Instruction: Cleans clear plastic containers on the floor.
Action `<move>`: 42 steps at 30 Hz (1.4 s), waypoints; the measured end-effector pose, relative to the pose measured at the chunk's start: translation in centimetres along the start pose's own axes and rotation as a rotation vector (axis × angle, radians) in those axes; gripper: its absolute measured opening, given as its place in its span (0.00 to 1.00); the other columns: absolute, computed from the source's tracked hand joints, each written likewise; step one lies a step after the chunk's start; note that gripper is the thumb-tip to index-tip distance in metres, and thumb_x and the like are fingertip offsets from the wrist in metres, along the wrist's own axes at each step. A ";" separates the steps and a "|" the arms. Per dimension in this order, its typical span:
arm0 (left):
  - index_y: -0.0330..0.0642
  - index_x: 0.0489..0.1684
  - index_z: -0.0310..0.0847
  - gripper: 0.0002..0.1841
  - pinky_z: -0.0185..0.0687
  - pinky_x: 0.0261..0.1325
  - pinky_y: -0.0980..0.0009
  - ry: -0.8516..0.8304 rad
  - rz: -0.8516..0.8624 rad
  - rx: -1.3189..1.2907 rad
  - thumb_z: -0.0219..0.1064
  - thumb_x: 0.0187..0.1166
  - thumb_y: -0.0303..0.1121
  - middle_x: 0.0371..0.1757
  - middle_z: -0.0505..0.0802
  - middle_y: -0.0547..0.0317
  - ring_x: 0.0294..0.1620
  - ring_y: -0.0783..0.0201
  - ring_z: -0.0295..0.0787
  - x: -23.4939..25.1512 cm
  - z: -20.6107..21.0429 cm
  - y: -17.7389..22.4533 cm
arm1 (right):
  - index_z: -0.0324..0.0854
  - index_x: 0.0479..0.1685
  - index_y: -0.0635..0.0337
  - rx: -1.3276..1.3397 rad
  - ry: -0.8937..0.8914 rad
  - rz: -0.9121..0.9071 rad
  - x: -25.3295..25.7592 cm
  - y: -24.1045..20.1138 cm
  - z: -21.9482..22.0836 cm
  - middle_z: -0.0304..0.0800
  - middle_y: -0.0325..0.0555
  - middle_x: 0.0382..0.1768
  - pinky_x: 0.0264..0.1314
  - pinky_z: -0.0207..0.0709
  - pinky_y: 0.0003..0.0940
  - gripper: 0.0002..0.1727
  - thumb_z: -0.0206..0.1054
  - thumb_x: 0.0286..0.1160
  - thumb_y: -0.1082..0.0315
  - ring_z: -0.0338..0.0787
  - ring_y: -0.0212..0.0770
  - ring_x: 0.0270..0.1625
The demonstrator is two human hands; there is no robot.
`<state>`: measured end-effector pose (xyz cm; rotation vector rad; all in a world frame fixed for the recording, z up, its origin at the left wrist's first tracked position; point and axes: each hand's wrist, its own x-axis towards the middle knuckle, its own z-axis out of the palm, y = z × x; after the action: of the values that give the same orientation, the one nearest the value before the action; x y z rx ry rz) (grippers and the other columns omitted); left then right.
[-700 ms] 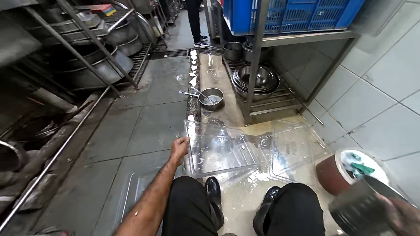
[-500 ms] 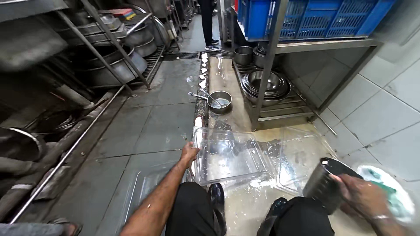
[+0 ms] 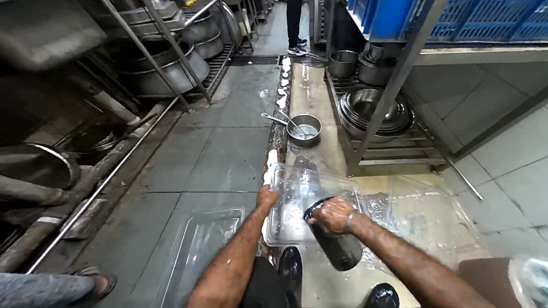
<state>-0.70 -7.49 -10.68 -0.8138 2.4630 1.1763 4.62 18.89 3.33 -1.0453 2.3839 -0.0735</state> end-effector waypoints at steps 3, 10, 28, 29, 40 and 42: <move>0.37 0.74 0.79 0.29 0.81 0.67 0.38 -0.036 0.019 0.056 0.76 0.71 0.35 0.64 0.89 0.34 0.65 0.39 0.87 0.3 0.6 -0.3 | 0.86 0.51 0.59 -0.012 -0.029 -0.043 5.6 -2.0 -1.7 0.92 0.60 0.47 0.54 0.78 0.68 0.30 0.46 0.93 0.44 0.91 0.64 0.55; 0.33 0.79 0.70 0.29 0.84 0.63 0.42 -0.205 -0.002 0.116 0.69 0.80 0.37 0.67 0.86 0.32 0.62 0.39 0.88 -0.3 0.5 -0.5 | 0.88 0.46 0.55 -0.022 0.040 -0.003 10.7 -1.5 -2.7 0.93 0.55 0.42 0.50 0.80 0.64 0.26 0.53 0.89 0.44 0.92 0.59 0.51; 0.32 0.84 0.62 0.36 0.79 0.69 0.35 -0.185 0.078 0.181 0.71 0.75 0.30 0.68 0.85 0.27 0.68 0.33 0.85 -1.7 0.6 0.5 | 0.88 0.48 0.57 0.028 -0.213 0.029 5.5 -0.7 2.3 0.93 0.57 0.45 0.55 0.78 0.65 0.35 0.47 0.89 0.36 0.91 0.60 0.55; 0.32 0.82 0.65 0.34 0.77 0.71 0.35 -0.178 0.098 0.184 0.71 0.75 0.30 0.68 0.85 0.28 0.71 0.34 0.84 -1.5 0.6 0.7 | 0.89 0.46 0.57 0.008 -0.212 -0.003 5.7 -1.2 2.2 0.92 0.56 0.43 0.53 0.78 0.65 0.35 0.48 0.89 0.35 0.91 0.60 0.53; 0.29 0.80 0.70 0.33 0.76 0.74 0.36 -0.129 0.126 0.148 0.71 0.73 0.29 0.68 0.85 0.28 0.72 0.35 0.82 0.2 1.1 -0.5 | 0.90 0.42 0.57 0.067 -0.245 -0.211 5.5 -2.2 4.0 0.92 0.52 0.35 0.48 0.79 0.63 0.37 0.50 0.85 0.32 0.92 0.56 0.45; 0.29 0.79 0.71 0.32 0.75 0.74 0.36 -0.133 0.133 0.168 0.72 0.73 0.30 0.68 0.85 0.28 0.72 0.34 0.83 0.3 1.0 -0.7 | 0.91 0.43 0.56 0.072 -0.238 -0.184 4.8 -1.3 4.7 0.92 0.52 0.35 0.49 0.79 0.62 0.38 0.49 0.84 0.30 0.92 0.55 0.45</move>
<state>-0.53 -7.13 -11.90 -0.5163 2.4956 1.0132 5.11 15.36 -2.52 -1.1681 2.0551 -0.0949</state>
